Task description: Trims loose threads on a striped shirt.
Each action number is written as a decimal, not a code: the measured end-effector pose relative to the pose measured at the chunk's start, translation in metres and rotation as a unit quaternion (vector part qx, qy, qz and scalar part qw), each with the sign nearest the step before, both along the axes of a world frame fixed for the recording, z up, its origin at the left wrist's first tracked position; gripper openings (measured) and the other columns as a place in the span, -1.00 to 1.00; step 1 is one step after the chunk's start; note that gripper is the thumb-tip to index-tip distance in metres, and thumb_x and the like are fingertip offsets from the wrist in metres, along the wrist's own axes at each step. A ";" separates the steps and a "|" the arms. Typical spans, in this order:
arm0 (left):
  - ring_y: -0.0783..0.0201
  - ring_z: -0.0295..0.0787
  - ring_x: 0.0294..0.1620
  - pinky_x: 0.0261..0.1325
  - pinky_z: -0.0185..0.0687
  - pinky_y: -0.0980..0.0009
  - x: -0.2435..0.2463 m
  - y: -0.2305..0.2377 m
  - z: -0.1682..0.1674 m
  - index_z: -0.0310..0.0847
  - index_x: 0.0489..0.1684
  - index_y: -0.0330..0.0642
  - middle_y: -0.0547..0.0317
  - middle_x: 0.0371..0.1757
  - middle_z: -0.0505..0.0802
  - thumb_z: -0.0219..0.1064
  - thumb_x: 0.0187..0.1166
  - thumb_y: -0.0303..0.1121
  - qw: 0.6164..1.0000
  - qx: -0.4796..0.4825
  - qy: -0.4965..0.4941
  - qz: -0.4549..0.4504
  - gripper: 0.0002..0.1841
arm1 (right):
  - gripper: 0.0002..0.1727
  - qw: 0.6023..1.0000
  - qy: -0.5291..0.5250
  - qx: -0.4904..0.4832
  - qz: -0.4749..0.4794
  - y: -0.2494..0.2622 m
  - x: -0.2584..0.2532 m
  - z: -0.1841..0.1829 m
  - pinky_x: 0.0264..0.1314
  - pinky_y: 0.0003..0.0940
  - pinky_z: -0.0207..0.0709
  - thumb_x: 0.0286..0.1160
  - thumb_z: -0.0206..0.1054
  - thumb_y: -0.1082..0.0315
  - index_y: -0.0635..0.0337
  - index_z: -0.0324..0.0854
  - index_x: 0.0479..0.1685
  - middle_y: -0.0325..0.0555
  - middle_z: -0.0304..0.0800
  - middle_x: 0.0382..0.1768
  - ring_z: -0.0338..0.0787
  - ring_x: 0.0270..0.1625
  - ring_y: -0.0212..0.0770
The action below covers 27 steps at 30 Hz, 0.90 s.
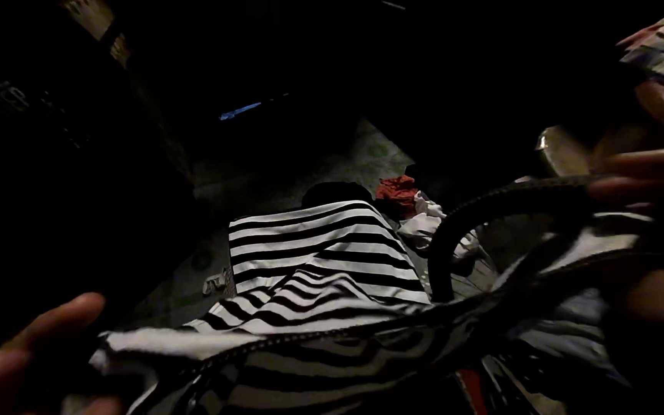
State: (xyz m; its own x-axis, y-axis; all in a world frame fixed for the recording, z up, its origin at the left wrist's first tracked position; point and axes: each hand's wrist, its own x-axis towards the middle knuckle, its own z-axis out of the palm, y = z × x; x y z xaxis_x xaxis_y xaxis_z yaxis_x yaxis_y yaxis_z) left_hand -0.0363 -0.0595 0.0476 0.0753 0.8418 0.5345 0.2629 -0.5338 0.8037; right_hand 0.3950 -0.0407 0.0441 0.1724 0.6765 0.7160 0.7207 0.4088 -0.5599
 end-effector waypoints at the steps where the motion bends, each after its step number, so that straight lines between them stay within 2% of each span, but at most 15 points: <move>1: 0.33 0.67 0.45 0.55 0.57 0.34 0.021 0.009 -0.006 0.69 0.35 0.14 0.38 0.40 0.79 0.51 0.46 -0.36 1.000 0.024 -0.002 0.014 -0.56 | -0.52 0.999 -0.036 -0.031 -0.015 0.007 -0.003 -0.008 0.22 -0.52 0.55 0.38 0.23 0.39 0.36 0.49 0.33 0.00 0.65 0.25 0.64 0.18 -0.44; 3: 0.28 0.63 0.50 0.48 0.65 0.32 0.048 0.038 -0.039 0.54 0.51 0.14 0.34 0.56 0.65 0.53 0.38 -0.37 0.999 0.010 0.028 0.013 -0.39 | -0.42 0.987 -0.052 -0.151 -0.029 0.027 -0.013 -0.032 0.00 -0.07 0.65 0.28 0.36 0.49 0.23 0.53 0.43 0.23 0.57 0.22 0.70 0.06 0.00; 4: 0.30 0.67 0.44 0.33 0.75 0.35 0.058 0.052 -0.062 0.50 0.56 0.10 0.30 0.60 0.61 0.53 0.32 -0.40 0.999 -0.032 0.029 0.019 -0.32 | -0.37 0.975 -0.040 -0.216 -0.021 0.038 -0.017 -0.048 -0.12 0.02 0.67 0.25 0.42 0.56 0.14 0.54 0.45 0.25 0.53 0.21 0.70 -0.01 0.08; 5: 0.26 0.61 0.51 0.33 0.76 0.31 0.065 0.062 -0.086 0.46 0.62 0.06 0.25 0.67 0.53 0.50 0.30 -0.43 0.995 -0.089 0.029 0.017 -0.27 | -0.35 0.965 -0.021 -0.262 -0.002 0.048 -0.019 -0.066 -0.21 0.07 0.65 0.20 0.46 0.60 0.10 0.56 0.44 0.24 0.52 0.19 0.70 -0.07 0.11; 8: 0.23 0.44 0.66 0.44 0.67 0.21 0.079 0.065 -0.131 0.39 0.69 0.04 0.23 0.77 0.39 0.46 0.25 -0.52 0.971 -0.236 0.008 0.025 -0.19 | -0.38 0.927 0.061 -0.364 0.072 0.056 -0.021 -0.111 -0.22 0.03 0.61 0.15 0.55 0.45 0.02 0.62 0.36 0.10 0.59 0.14 0.67 -0.06 0.02; 10: 0.20 0.35 0.73 0.55 0.61 0.17 0.081 0.059 -0.144 0.38 0.71 0.05 0.22 0.80 0.34 0.52 0.22 -0.48 0.963 -0.268 -0.009 0.037 -0.15 | -0.41 0.902 0.125 -0.399 0.103 0.047 -0.020 -0.124 -0.25 -0.11 0.73 0.10 0.61 0.26 -0.07 0.65 0.27 -0.06 0.64 0.15 0.76 -0.10 -0.13; 12: 0.19 0.30 0.76 0.56 0.59 0.15 0.078 0.054 -0.149 0.37 0.73 0.06 0.22 0.83 0.30 0.55 0.22 -0.40 0.961 -0.273 -0.011 0.049 -0.14 | -0.45 0.891 0.187 -0.394 0.129 0.038 -0.014 -0.126 -0.29 -0.24 0.78 0.10 0.59 0.28 -0.03 0.63 0.22 -0.15 0.72 0.07 0.80 -0.20 -0.24; 14: 0.18 0.34 0.74 0.49 0.66 0.19 0.077 0.053 -0.148 0.36 0.73 0.08 0.24 0.84 0.27 0.55 0.23 -0.39 0.956 -0.286 -0.026 0.062 -0.14 | -0.42 0.893 0.227 -0.366 0.131 0.037 -0.007 -0.128 -0.41 -0.39 0.72 0.01 0.61 0.29 -0.04 0.62 0.19 -0.24 0.77 -0.11 0.76 -0.36 -0.34; 16: 0.16 0.39 0.71 0.40 0.74 0.20 0.076 0.053 -0.147 0.39 0.72 0.10 0.26 0.84 0.27 0.55 0.23 -0.42 0.952 -0.297 -0.042 0.066 -0.15 | -0.31 0.892 0.258 -0.351 0.119 0.037 -0.005 -0.128 -0.39 -0.45 0.71 -0.09 0.66 0.28 -0.11 0.60 0.25 -0.27 0.74 -0.17 0.73 -0.37 -0.39; 18: 0.13 0.46 0.67 0.34 0.78 0.20 0.076 0.053 -0.148 0.40 0.70 0.09 0.24 0.83 0.30 0.54 0.24 -0.45 0.949 -0.304 -0.054 0.065 -0.16 | -0.25 0.889 0.278 -0.346 0.113 0.038 -0.005 -0.129 -0.30 -0.47 0.75 -0.10 0.67 0.31 -0.15 0.57 0.33 -0.27 0.74 -0.13 0.77 -0.29 -0.39; 20: 0.14 0.50 0.63 0.30 0.81 0.21 0.077 0.053 -0.148 0.40 0.71 0.10 0.25 0.82 0.30 0.54 0.24 -0.45 0.946 -0.311 -0.054 0.069 -0.16 | -0.25 0.888 0.279 -0.344 0.123 0.038 -0.005 -0.130 -0.26 -0.45 0.76 -0.03 0.63 0.30 -0.17 0.56 0.40 -0.26 0.73 0.00 0.78 -0.22 -0.37; 21: 0.15 0.52 0.62 0.29 0.81 0.23 0.078 0.053 -0.148 0.41 0.70 0.11 0.27 0.82 0.31 0.54 0.24 -0.47 0.945 -0.313 -0.052 0.073 -0.16 | -0.26 0.888 0.279 -0.342 0.128 0.039 -0.004 -0.129 -0.26 -0.42 0.77 0.00 0.58 0.35 -0.15 0.57 0.41 -0.24 0.73 0.06 0.79 -0.20 -0.34; 25: 0.17 0.59 0.55 0.27 0.81 0.25 0.077 0.054 -0.147 0.44 0.68 0.11 0.28 0.80 0.34 0.53 0.25 -0.51 0.943 -0.319 -0.052 0.079 -0.19 | -0.30 0.889 0.279 -0.339 0.130 0.038 -0.006 -0.124 -0.27 -0.42 0.78 0.02 0.47 0.53 -0.07 0.58 0.36 -0.22 0.70 0.12 0.79 -0.19 -0.33; 27: 0.18 0.70 0.41 0.18 0.84 0.26 0.077 0.054 -0.147 0.47 0.65 0.11 0.26 0.75 0.41 0.51 0.26 -0.54 0.942 -0.319 -0.057 0.088 -0.21 | -0.33 0.891 0.275 -0.339 0.128 0.038 -0.007 -0.122 -0.20 -0.41 0.79 0.04 0.48 0.53 -0.07 0.61 0.34 -0.23 0.73 0.13 0.81 -0.13 -0.33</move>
State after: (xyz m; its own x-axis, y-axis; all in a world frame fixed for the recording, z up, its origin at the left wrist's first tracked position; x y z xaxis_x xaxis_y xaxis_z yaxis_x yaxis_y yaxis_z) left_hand 0.0406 -0.0054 -0.0995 -0.1235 0.9884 -0.0882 0.1947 0.1113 0.9745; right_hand 0.3879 -0.0031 -0.0780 0.1492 0.9887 -0.0171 0.1940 -0.0462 -0.9799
